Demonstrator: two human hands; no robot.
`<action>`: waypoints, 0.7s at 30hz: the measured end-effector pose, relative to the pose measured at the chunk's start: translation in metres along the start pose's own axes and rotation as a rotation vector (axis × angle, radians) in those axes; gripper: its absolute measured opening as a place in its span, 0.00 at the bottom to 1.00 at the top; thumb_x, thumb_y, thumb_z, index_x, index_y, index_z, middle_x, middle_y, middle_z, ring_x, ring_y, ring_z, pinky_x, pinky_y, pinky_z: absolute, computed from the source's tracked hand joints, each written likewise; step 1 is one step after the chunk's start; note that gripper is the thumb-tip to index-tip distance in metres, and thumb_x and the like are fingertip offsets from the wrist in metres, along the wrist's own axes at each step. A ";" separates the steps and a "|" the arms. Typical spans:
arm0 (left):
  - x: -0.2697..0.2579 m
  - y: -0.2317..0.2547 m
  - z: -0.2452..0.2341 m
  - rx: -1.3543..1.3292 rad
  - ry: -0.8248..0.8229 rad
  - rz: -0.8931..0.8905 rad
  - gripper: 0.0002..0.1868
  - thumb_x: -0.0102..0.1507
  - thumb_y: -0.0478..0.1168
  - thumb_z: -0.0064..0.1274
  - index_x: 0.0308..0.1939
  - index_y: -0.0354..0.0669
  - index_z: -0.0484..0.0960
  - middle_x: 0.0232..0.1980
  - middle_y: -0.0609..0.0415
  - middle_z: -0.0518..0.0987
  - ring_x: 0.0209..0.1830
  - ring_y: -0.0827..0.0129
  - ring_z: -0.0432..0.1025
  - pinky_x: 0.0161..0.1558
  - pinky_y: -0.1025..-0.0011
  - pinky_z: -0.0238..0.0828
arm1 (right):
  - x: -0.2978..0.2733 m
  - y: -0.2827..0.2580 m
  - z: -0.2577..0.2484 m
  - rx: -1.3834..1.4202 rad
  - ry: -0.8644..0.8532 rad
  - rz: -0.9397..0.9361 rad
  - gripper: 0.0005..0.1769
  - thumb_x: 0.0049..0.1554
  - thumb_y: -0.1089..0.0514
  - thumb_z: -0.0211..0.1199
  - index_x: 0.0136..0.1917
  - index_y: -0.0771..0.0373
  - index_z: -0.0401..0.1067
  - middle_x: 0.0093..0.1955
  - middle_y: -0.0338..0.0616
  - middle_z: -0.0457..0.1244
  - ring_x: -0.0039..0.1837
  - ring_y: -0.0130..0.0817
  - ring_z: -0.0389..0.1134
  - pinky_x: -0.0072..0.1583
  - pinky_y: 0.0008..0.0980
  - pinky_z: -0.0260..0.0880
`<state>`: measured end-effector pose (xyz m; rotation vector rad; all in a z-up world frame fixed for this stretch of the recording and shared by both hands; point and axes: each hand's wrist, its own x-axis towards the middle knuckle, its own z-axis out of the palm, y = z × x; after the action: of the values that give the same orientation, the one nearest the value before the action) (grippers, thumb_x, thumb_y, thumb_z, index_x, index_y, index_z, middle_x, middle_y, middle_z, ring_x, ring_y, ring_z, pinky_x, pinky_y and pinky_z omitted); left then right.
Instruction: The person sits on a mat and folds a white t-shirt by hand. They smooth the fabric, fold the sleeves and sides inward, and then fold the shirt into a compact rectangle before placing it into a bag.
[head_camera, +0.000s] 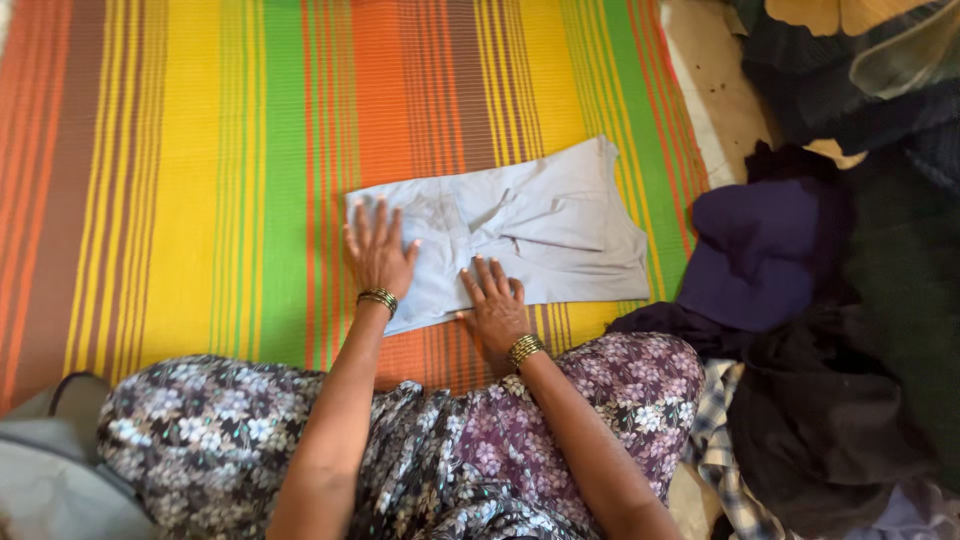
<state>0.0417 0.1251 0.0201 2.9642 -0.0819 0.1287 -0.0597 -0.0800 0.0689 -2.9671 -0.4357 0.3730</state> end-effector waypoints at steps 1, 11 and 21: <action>0.005 0.011 0.004 -0.040 0.017 0.107 0.37 0.66 0.61 0.45 0.77 0.57 0.63 0.84 0.58 0.48 0.84 0.58 0.35 0.78 0.45 0.33 | 0.000 0.001 0.005 -0.014 0.025 -0.025 0.44 0.62 0.35 0.52 0.82 0.56 0.43 0.85 0.54 0.30 0.84 0.51 0.28 0.76 0.57 0.35; 0.052 0.081 0.032 -0.066 -0.107 0.231 0.37 0.66 0.63 0.42 0.77 0.59 0.60 0.84 0.61 0.46 0.83 0.56 0.36 0.76 0.44 0.32 | 0.016 0.014 0.035 0.002 -0.106 -0.003 0.62 0.52 0.23 0.58 0.84 0.55 0.36 0.86 0.53 0.25 0.85 0.53 0.22 0.77 0.63 0.31; 0.032 0.055 0.047 -0.161 -0.044 0.323 0.37 0.67 0.62 0.43 0.77 0.57 0.60 0.84 0.56 0.46 0.83 0.57 0.39 0.75 0.46 0.36 | 0.015 0.020 0.047 0.028 -0.060 -0.026 0.60 0.52 0.21 0.57 0.84 0.52 0.38 0.86 0.52 0.26 0.85 0.54 0.24 0.78 0.64 0.31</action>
<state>0.0742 0.0611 -0.0134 2.7705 -0.5493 0.0932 -0.0523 -0.0907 0.0176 -2.9264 -0.4709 0.4628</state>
